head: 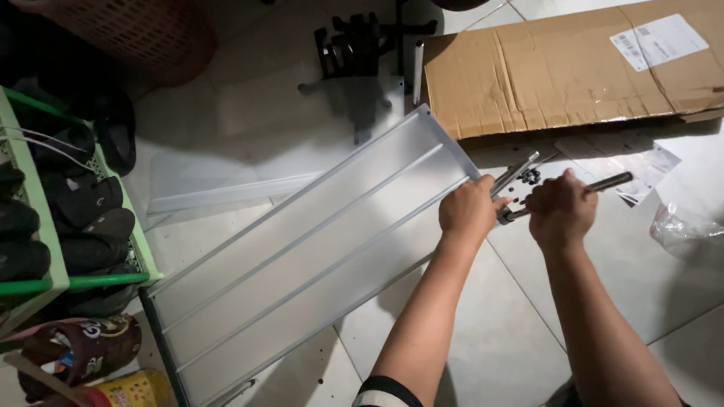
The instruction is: Assembling a multi-tier shoe rack by connecting metal poles and plastic sheets.
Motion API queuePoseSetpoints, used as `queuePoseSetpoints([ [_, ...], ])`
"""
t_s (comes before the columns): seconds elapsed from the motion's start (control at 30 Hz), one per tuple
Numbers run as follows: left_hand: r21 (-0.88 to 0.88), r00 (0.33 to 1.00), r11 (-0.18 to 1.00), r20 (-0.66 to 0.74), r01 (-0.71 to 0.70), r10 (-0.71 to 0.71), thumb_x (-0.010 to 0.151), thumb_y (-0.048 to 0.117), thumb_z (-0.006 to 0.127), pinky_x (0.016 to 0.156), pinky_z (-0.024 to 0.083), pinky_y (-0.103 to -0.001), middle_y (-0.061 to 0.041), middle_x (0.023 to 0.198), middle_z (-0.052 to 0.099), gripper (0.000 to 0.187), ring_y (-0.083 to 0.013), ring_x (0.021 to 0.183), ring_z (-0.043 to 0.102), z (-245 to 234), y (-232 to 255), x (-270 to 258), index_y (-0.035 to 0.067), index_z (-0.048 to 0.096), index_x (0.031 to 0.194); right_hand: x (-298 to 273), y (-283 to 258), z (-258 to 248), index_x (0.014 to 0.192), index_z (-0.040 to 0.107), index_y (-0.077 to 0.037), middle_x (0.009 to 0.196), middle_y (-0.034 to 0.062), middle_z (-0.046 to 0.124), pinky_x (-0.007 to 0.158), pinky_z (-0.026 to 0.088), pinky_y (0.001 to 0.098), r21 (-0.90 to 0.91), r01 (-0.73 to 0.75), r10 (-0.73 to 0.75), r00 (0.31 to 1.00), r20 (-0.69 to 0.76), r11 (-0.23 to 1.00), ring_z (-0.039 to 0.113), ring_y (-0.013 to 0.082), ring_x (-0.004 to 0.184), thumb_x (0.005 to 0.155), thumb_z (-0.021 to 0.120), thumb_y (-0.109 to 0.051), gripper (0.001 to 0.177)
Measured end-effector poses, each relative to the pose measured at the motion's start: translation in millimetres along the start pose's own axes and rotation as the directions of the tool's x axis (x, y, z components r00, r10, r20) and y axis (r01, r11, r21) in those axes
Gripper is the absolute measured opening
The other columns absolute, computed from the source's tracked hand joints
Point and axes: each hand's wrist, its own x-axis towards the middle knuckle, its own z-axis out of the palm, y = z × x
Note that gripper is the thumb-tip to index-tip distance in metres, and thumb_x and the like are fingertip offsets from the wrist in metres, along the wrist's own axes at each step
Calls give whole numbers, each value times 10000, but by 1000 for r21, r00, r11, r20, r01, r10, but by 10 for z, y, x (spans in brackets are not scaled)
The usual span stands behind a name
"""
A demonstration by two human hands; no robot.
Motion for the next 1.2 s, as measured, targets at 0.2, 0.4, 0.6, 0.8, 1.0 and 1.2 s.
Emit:
queuePoseSetpoints([
  [0.2,64,998,998,68,-13,9,771,520,798,663,562,-500,-173,827,715,473,-391,815,698,-118,-3,113,105,659,950,17,203,-11,694,262,-148,580,-15,280,457,195,323,-117,142,-123,980,153,983,258,136,473,1094,523,-152,478],
  [0.4,-63,997,998,78,-11,16,796,548,755,673,541,-518,-176,864,725,485,-414,850,689,-13,-155,225,102,659,957,78,300,44,672,322,-92,589,-16,336,481,201,314,-203,229,-167,945,280,952,273,111,499,1089,512,-86,458],
  [0.6,-157,995,984,43,-78,86,803,786,533,717,523,-541,-192,825,696,731,-431,849,679,66,-292,271,75,634,936,116,325,106,627,388,-74,580,-18,378,505,217,291,-390,192,-63,946,319,901,289,83,510,1082,514,-70,472],
  [0.8,-219,995,974,75,-55,73,798,833,467,692,519,-544,-197,824,688,783,-435,842,676,-19,-311,324,77,630,920,146,292,172,627,379,-81,587,-18,390,497,224,293,-475,179,-28,951,309,862,295,83,525,1077,510,-87,469],
  [1.0,-160,995,987,90,-24,39,830,732,555,670,532,-530,-193,826,685,669,-423,819,681,-36,-260,341,83,639,968,204,242,103,604,398,-77,552,-10,408,475,247,291,-376,181,-18,917,398,909,317,89,487,1051,535,-83,467],
  [1.2,-144,998,989,54,-32,40,837,641,579,674,527,-530,-154,824,709,556,-408,823,688,-93,-167,306,96,637,932,176,172,104,622,456,-19,562,19,477,518,300,313,-572,314,-12,883,469,758,390,113,507,1019,558,-113,421],
])
